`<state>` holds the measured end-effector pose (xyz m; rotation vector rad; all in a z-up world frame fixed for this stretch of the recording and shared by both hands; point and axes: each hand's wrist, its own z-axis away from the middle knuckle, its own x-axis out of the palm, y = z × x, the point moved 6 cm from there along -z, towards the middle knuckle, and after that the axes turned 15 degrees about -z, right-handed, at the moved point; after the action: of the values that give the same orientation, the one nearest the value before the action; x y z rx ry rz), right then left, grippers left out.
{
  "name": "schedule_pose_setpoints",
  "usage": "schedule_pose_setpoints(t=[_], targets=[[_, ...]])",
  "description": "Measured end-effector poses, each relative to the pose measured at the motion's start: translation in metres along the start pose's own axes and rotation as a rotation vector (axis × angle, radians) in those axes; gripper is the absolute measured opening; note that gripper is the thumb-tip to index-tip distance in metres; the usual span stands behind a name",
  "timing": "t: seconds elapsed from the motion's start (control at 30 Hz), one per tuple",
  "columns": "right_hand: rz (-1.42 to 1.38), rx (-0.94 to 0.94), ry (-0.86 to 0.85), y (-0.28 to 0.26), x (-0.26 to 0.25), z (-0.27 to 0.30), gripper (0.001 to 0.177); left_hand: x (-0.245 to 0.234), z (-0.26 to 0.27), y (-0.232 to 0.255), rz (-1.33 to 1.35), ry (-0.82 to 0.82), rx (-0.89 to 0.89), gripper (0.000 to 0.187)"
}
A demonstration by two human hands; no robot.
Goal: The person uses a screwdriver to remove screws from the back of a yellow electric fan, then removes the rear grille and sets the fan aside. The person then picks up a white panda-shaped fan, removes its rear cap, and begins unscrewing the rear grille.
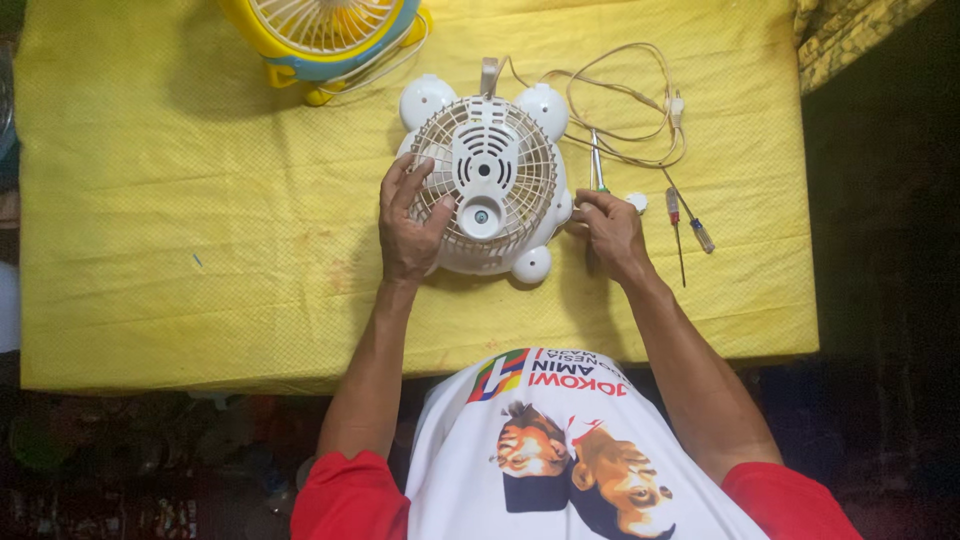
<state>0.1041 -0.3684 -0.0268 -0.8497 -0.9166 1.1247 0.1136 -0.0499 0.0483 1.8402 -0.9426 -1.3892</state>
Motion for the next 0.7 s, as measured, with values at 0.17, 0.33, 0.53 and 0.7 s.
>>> schedule_pose_setpoints(t=[0.17, 0.33, 0.53, 0.7], targets=[[0.236, -0.144, 0.251, -0.028, -0.04, 0.02, 0.029, 0.007, 0.001, 0.016, -0.202, 0.051, 0.101, 0.054], [0.698, -0.16, 0.213, -0.028, -0.045, 0.028, 0.047, 0.016, -0.006, 0.025, -0.135, 0.027, 0.057, 0.051], [0.853, -0.069, 0.117, -0.007, -0.034, 0.036, 0.076, 0.017, -0.014, 0.043, -0.205, 0.011, 0.009, 0.056], [0.8, -0.058, 0.126, -0.011, -0.033, 0.035, 0.069, 0.029, -0.011, 0.065, -0.484, 0.054, 0.041, 0.079]])
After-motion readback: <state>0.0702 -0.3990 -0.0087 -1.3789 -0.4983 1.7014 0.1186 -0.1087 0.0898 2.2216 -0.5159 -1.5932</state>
